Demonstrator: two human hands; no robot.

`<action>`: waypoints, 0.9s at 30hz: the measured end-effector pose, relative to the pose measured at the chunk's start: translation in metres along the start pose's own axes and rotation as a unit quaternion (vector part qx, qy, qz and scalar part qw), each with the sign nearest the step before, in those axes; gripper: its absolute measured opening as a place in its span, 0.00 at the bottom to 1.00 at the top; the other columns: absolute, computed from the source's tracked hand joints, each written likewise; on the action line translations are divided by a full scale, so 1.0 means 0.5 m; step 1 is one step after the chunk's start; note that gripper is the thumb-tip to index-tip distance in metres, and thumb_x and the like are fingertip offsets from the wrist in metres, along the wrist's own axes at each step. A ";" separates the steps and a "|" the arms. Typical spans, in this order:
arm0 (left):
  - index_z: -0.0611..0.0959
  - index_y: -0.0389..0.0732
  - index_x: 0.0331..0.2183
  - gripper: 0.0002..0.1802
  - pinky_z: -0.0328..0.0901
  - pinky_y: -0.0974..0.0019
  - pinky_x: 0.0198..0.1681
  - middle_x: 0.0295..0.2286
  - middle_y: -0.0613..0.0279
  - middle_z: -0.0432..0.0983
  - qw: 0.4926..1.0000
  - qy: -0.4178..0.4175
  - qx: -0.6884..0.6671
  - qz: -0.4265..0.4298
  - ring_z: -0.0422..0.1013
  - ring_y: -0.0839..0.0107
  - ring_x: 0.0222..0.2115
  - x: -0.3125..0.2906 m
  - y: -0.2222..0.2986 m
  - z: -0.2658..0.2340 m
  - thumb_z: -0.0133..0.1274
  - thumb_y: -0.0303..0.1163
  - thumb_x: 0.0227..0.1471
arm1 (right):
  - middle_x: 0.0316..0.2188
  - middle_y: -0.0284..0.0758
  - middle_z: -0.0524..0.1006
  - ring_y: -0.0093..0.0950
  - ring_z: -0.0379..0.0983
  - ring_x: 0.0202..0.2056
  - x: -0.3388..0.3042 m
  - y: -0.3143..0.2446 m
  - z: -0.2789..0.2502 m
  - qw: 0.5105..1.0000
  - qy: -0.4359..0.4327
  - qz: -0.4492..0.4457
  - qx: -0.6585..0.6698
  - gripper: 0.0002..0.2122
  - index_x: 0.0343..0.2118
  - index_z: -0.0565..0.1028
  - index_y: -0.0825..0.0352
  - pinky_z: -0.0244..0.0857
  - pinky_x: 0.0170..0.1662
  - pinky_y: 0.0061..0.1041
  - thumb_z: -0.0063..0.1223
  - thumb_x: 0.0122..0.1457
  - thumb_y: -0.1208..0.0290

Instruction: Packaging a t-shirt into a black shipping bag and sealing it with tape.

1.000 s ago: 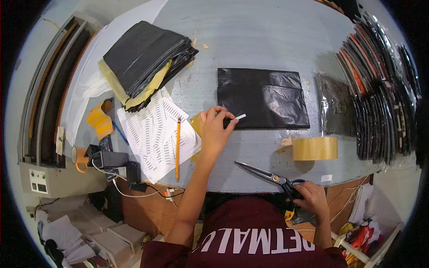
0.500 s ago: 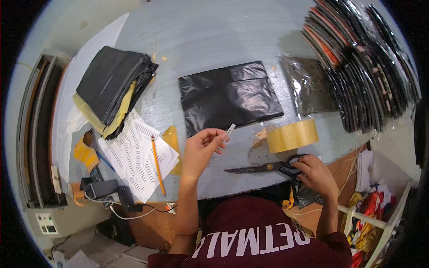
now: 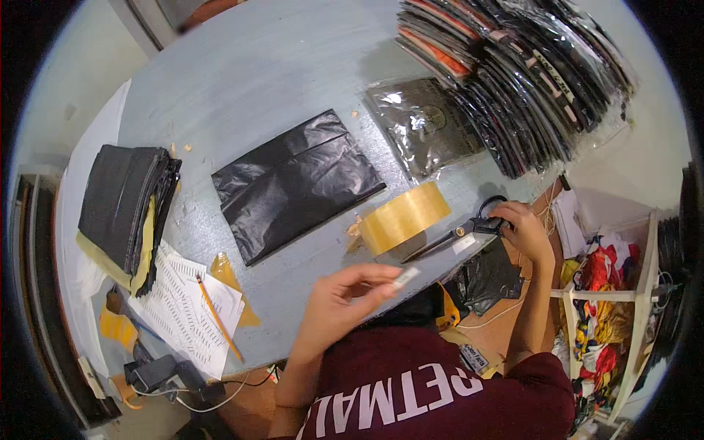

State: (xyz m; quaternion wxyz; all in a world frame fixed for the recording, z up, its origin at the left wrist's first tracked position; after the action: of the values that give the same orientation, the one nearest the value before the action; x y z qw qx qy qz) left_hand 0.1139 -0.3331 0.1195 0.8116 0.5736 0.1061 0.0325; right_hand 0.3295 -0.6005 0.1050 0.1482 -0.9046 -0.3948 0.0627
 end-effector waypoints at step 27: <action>0.68 0.36 0.47 0.21 0.69 0.71 0.39 0.34 0.48 0.76 0.969 -0.050 -0.187 -0.155 0.73 0.72 0.31 0.042 -0.082 0.115 0.52 0.23 0.51 | 0.24 0.32 0.76 0.31 0.71 0.30 0.025 -0.202 -0.037 0.899 0.103 -0.288 0.312 0.12 0.28 0.79 0.65 0.64 0.35 0.27 0.66 0.36 0.77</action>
State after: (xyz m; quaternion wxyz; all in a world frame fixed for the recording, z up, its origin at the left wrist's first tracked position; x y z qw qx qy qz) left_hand 0.1433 -0.3965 0.0964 0.9038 0.3893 0.1449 -0.1030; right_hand 0.2723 -0.5302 0.1546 0.4741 -0.6600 -0.5811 0.0439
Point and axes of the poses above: each hand's wrist, its own x-axis towards the middle knuckle, its own z-axis out of the palm, y = z × x, the point moved 3 cm from there along x, towards the middle knuckle
